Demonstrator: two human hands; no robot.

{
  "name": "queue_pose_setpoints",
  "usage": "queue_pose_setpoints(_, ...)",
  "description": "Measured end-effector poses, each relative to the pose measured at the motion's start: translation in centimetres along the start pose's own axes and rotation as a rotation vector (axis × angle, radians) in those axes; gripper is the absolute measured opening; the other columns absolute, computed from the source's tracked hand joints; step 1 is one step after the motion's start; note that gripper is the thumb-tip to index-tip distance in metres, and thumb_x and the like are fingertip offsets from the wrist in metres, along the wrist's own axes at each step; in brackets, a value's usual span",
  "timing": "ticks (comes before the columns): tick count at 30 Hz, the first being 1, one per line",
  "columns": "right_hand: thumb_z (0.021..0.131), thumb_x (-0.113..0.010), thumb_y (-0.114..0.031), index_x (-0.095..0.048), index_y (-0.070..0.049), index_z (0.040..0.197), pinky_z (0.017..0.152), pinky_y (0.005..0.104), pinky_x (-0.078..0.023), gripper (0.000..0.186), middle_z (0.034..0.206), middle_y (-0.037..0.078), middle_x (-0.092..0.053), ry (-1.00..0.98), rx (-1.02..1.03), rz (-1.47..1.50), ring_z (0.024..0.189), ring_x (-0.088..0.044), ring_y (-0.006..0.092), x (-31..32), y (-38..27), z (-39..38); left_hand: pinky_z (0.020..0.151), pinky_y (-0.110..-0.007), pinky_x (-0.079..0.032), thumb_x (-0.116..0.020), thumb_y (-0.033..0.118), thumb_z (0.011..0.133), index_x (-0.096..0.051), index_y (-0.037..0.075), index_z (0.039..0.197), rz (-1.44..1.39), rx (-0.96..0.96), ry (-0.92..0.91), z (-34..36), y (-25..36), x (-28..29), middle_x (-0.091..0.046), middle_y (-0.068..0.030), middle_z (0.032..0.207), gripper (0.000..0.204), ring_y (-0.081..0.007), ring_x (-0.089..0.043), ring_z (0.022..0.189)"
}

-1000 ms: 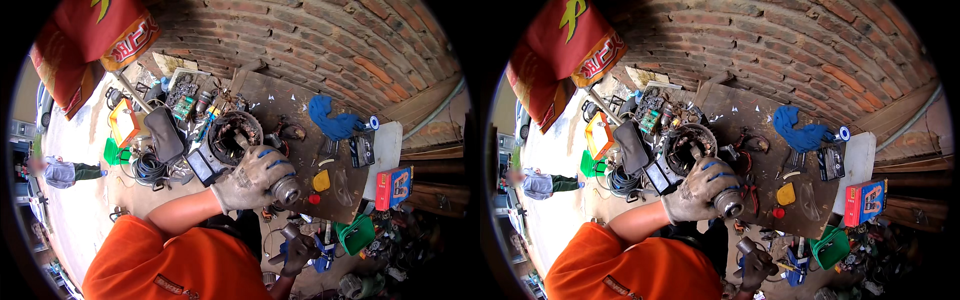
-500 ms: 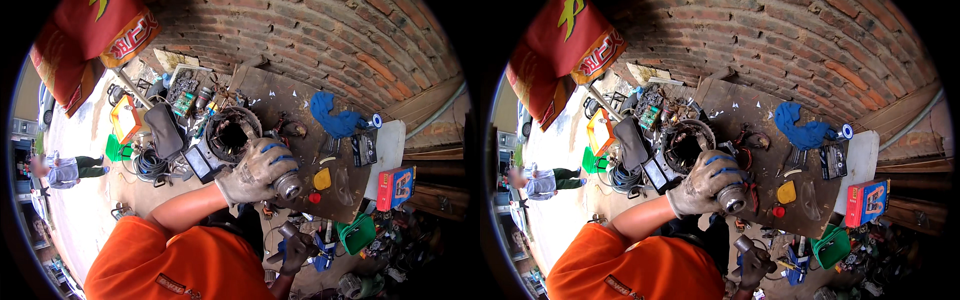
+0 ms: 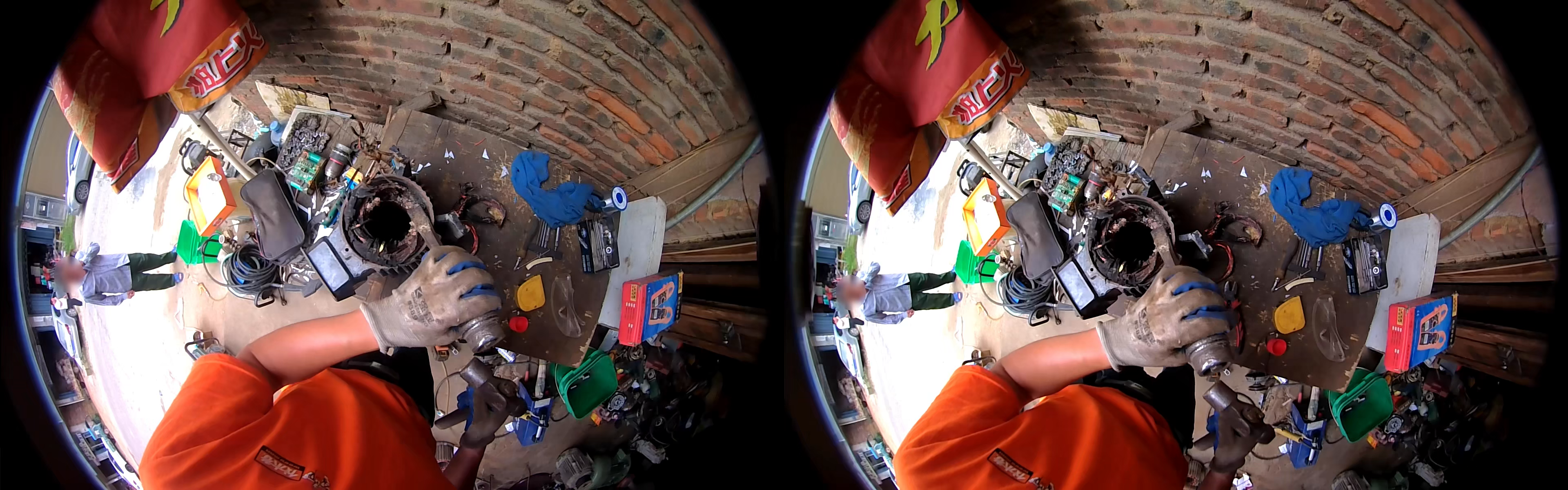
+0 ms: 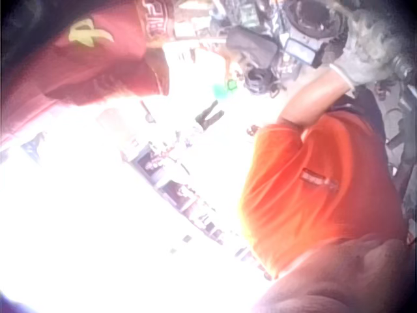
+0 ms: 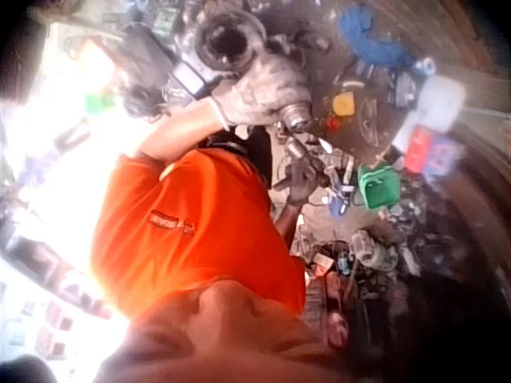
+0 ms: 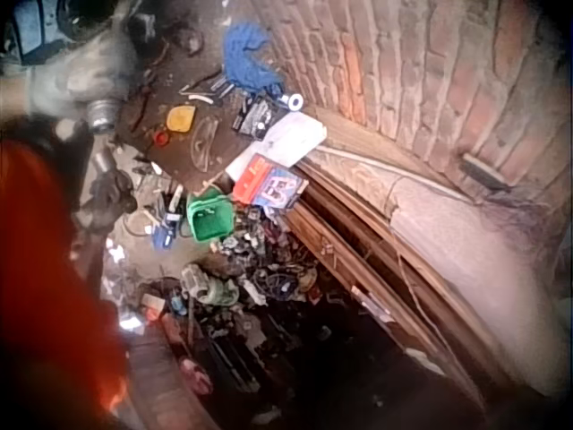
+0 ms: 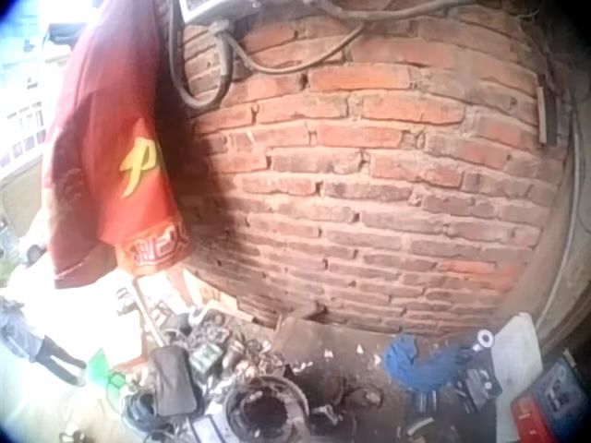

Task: The person disassembles a motor component on a cluttered workbench, using a hammer to strike a metal shaft and remove parts. They then use pliers to pull out copper windings and debris from the motor casing.

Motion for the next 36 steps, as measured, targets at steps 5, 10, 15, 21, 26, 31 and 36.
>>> queue_pose_setpoints(5,0.077,-0.072,-0.01,-0.056,-0.001,0.088,0.07,0.0269,-0.04,0.022,0.084,0.001,-0.054,0.059,-0.173,0.194,0.081,-0.05,0.0076,-0.2,0.7,-0.1,0.096,-0.051,-0.04,-0.084,0.019,0.052,-0.063,0.018,0.116,0.012,0.019,0.006,0.3,0.2,-0.2,-0.056,-0.0061,0.119,0.068,-0.0318,-0.051,0.117)
queue_pose_setpoints(10,0.078,-0.07,-0.005,-0.053,0.0,0.093,0.071,0.0228,-0.039,0.022,0.087,0.0,-0.052,0.086,-0.149,0.196,0.082,-0.047,0.0061,-0.2,1.3,-0.5,0.096,-0.05,-0.041,-0.084,0.021,0.055,-0.063,0.017,0.115,0.011,0.089,0.038,0.6,-0.6,0.1,-0.056,-0.0063,0.117,0.064,-0.0322,-0.052,0.115)
queue_pose_setpoints(15,0.081,-0.066,0.0,-0.049,-0.001,0.098,0.071,0.0194,-0.037,0.024,0.091,-0.001,-0.048,0.033,-0.111,0.125,0.081,-0.045,0.0059,-0.3,1.6,-0.6,0.101,-0.051,-0.039,-0.08,0.019,0.06,-0.06,0.016,0.118,0.018,0.145,0.056,0.9,-1.8,0.9,-0.056,-0.0069,0.117,0.061,-0.032,-0.051,0.117)
queue_pose_setpoints(21,0.08,-0.069,-0.005,-0.051,-0.004,0.085,0.07,0.0186,-0.037,0.018,0.085,-0.001,-0.05,0.054,-0.072,0.086,0.079,-0.046,0.0069,-0.8,0.4,0.0,0.094,-0.049,-0.042,-0.08,0.019,0.061,-0.061,0.014,0.115,0.046,0.185,0.055,2.0,-2.4,1.6,-0.058,-0.0085,0.111,0.058,-0.0331,-0.053,0.111)
queue_pose_setpoints(26,0.076,-0.072,-0.017,-0.054,-0.004,0.081,0.066,0.0238,-0.04,0.023,0.078,0.0,-0.054,0.07,-0.213,0.286,0.071,-0.053,0.0136,0.6,7.1,-1.1,0.091,-0.047,-0.044,-0.079,0.019,0.063,-0.062,0.012,0.114,-0.029,0.49,0.019,1.8,-4.0,2.5,-0.059,-0.0102,0.109,0.054,-0.0339,-0.055,0.108)
queue_pose_setpoints(31,0.076,-0.073,-0.02,-0.056,-0.002,0.081,0.064,0.0342,-0.041,0.024,0.072,0.006,-0.057,-0.022,0.041,-0.215,0.067,-0.056,0.0208,-1.3,-0.5,0.1,0.088,-0.046,-0.045,-0.081,0.023,0.062,-0.062,0.014,0.113,0.004,0.258,-0.036,1.4,-1.8,2.3,-0.059,-0.0076,0.106,0.055,-0.0315,-0.055,0.105)
queue_pose_setpoints(36,0.08,-0.073,-0.017,-0.057,-0.002,0.083,0.066,0.036,-0.041,0.022,0.073,0.008,-0.055,0.005,0.079,-0.326,0.07,-0.057,0.0216,-1.5,-0.6,0.1,0.087,-0.046,-0.045,-0.082,0.026,0.061,-0.062,0.016,0.113,0.026,0.155,-0.051,2.4,-1.5,1.7,-0.058,-0.0068,0.106,0.057,-0.0302,-0.055,0.106)
Point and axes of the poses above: each hand's wrist, its own z-axis towards the middle knuckle, its own x-axis out of the back of the hand, y = z × x, the point moved 6 cm from there along z, towards the middle knuckle
